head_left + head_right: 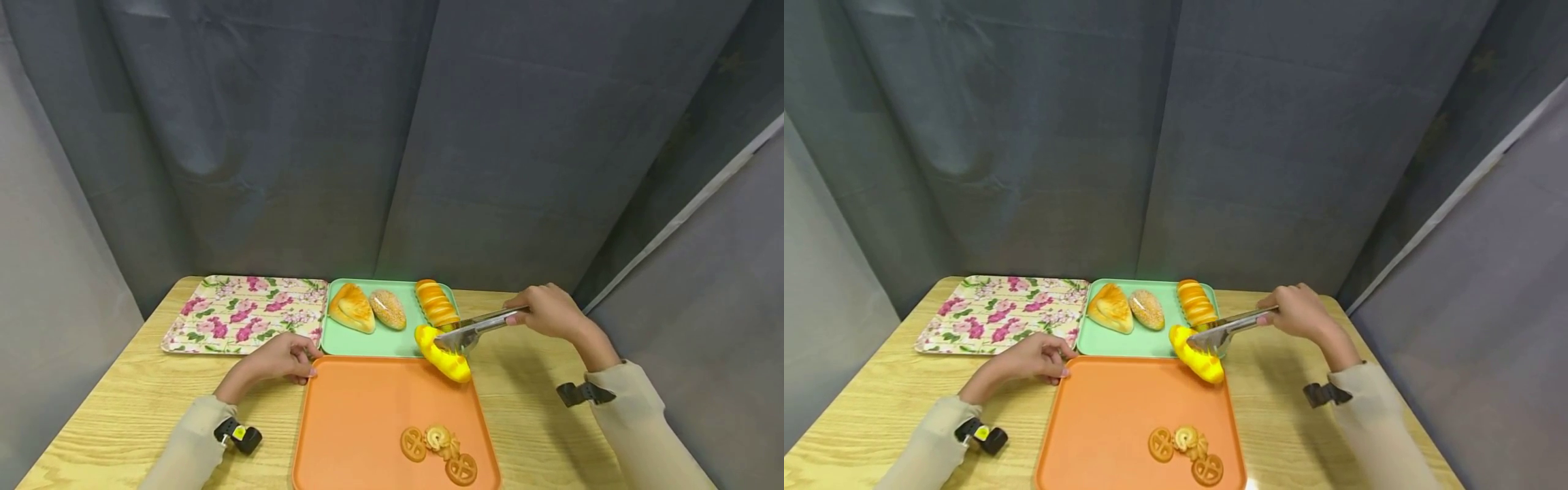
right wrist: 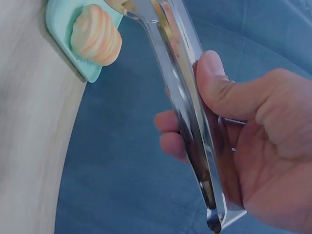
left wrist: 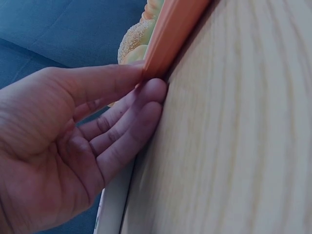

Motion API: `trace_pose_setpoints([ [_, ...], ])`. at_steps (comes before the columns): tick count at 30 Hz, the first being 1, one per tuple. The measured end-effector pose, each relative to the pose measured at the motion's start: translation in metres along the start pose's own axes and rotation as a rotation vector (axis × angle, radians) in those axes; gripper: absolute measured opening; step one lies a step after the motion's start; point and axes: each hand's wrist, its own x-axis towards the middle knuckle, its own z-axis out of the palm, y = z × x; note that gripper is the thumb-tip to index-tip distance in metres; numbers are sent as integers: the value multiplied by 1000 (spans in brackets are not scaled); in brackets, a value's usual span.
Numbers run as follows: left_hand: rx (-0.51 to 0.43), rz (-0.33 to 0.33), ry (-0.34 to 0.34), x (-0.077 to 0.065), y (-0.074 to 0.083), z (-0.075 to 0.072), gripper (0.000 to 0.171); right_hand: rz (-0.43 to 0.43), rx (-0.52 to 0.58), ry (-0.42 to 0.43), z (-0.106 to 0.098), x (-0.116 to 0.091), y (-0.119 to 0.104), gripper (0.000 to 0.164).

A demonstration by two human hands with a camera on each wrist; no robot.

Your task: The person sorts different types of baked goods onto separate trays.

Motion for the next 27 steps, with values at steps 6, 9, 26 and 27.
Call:
trace_pose_setpoints([
  [6,23,-5,8,1,0,0,28,-28,-82,100,-6,10,-6,29],
  [9,40,-5,13,1,0,1,27,-31,-120,130,-9,18,-11,27],
  [26,63,28,3,-1,2,1,26,-167,-368,265,0,59,-53,23],
  [27,60,28,3,-1,2,1,27,-174,-376,265,1,61,-56,24],
])
